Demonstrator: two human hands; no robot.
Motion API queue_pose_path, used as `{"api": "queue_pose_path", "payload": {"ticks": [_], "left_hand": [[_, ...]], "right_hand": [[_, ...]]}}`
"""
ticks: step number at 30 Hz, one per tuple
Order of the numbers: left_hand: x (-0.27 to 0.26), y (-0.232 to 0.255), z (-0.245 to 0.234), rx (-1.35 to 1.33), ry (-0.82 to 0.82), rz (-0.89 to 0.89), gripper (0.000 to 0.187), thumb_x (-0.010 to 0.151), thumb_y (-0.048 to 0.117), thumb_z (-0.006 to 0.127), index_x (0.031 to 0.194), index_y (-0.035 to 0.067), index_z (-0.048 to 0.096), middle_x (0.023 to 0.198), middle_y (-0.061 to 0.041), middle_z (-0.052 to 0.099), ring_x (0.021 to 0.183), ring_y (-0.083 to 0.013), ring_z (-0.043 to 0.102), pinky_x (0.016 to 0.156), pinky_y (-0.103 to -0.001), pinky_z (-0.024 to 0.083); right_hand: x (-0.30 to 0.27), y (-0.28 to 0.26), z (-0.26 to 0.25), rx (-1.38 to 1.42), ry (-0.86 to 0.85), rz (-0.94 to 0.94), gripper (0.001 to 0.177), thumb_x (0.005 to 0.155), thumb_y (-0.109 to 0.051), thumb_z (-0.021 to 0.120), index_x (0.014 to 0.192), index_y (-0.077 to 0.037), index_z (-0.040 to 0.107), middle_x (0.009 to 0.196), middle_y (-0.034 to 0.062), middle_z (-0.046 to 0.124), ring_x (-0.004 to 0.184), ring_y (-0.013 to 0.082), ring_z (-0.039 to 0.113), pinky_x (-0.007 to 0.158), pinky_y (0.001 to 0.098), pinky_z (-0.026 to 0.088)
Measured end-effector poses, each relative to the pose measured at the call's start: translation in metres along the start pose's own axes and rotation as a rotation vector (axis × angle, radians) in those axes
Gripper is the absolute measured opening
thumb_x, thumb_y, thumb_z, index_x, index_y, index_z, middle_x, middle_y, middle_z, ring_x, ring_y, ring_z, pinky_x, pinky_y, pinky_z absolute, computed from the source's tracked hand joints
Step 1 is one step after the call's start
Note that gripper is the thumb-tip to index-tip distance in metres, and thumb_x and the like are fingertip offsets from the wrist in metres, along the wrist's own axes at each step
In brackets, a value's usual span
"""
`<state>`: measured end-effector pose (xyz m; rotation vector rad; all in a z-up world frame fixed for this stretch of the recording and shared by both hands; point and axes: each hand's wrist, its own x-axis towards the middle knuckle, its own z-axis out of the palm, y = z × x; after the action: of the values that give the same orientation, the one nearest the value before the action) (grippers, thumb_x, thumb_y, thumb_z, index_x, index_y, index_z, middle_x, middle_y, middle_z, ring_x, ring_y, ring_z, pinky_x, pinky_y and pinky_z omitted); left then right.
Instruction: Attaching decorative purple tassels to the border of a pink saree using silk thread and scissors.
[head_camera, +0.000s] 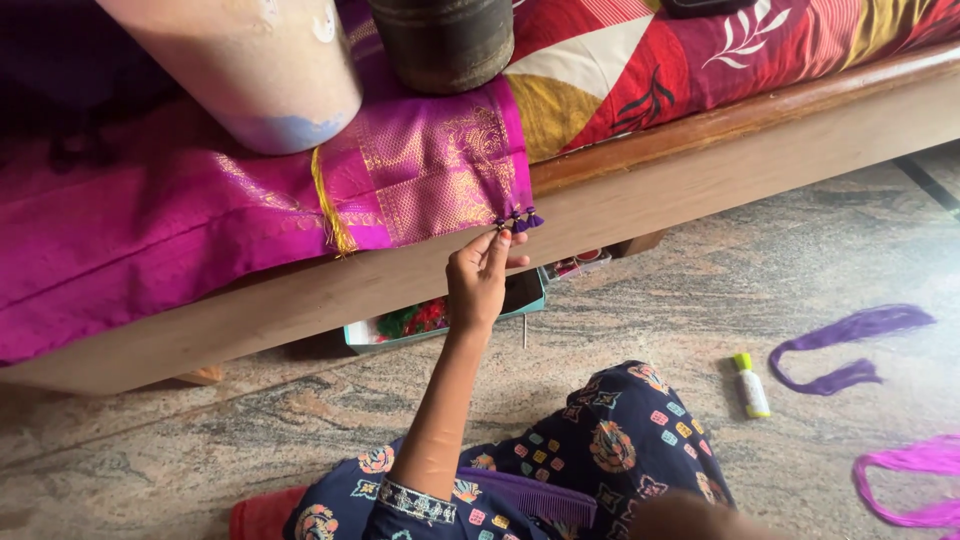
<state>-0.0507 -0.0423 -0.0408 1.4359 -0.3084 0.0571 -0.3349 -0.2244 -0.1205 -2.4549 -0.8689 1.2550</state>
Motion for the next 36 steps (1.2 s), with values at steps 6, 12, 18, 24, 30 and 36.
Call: {"api": "queue_pose_path", "payload": {"ticks": [6,12,18,24,30,36], "left_hand": [[-0.004,0.003,0.002,-0.049,-0.01,0.056,0.031,0.105,0.02,0.057,0.117,-0.004,0.072,0.101,-0.011,0.077,0.076,-0.0139,0.073,0.072,-0.027,0.062],[-0.01,0.022,0.006,0.161,0.066,-0.081,0.03,0.105,0.019,0.06,0.107,-0.005,0.078,0.092,-0.01,0.08,0.074,-0.0149,0.074,0.072,-0.027,0.059],[-0.017,0.019,0.001,0.099,0.042,0.06,0.025,0.104,0.016,0.057,0.11,0.001,0.076,0.096,-0.007,0.08,0.08,-0.0148,0.078,0.073,-0.029,0.066],[-0.021,0.037,0.011,0.152,0.072,-0.137,0.026,0.104,0.018,0.054,0.112,0.005,0.076,0.092,-0.007,0.08,0.076,-0.0144,0.076,0.074,-0.028,0.06],[-0.014,0.012,0.005,0.006,0.045,-0.083,0.025,0.105,0.015,0.055,0.112,0.001,0.075,0.092,-0.008,0.077,0.077,-0.0138,0.073,0.073,-0.028,0.058],[-0.022,0.009,-0.01,-0.096,-0.079,-0.094,0.027,0.107,0.015,0.052,0.109,0.0,0.074,0.099,-0.006,0.079,0.076,-0.0124,0.073,0.072,-0.027,0.059]], "right_hand": [[-0.006,0.008,-0.176,-0.262,0.476,-0.155,0.017,0.093,-0.014,0.064,0.104,-0.018,0.076,0.099,0.0028,0.075,0.092,0.0219,0.071,0.077,0.0373,0.059],[0.001,-0.019,-0.28,0.355,1.352,-0.135,0.021,0.095,-0.018,0.068,0.109,-0.006,0.077,0.096,0.0088,0.08,0.078,0.0178,0.079,0.074,0.0329,0.063],[0.042,-0.006,-0.282,0.421,1.474,-0.069,0.022,0.095,-0.018,0.071,0.108,-0.002,0.077,0.092,0.0111,0.077,0.074,0.0174,0.076,0.068,0.0332,0.061],[0.071,0.031,-0.286,1.033,1.098,-0.258,0.031,0.106,-0.025,0.062,0.106,0.002,0.077,0.09,0.0067,0.073,0.08,0.0097,0.063,0.073,0.0299,0.052],[0.086,0.029,-0.289,1.402,0.936,-0.502,0.024,0.103,-0.021,0.061,0.106,0.001,0.071,0.095,0.0057,0.073,0.087,0.0123,0.069,0.083,0.029,0.056],[0.093,0.037,-0.279,1.336,1.046,-0.465,0.024,0.103,-0.021,0.063,0.106,0.001,0.072,0.093,0.0049,0.073,0.086,0.0121,0.067,0.081,0.0289,0.055]]}}
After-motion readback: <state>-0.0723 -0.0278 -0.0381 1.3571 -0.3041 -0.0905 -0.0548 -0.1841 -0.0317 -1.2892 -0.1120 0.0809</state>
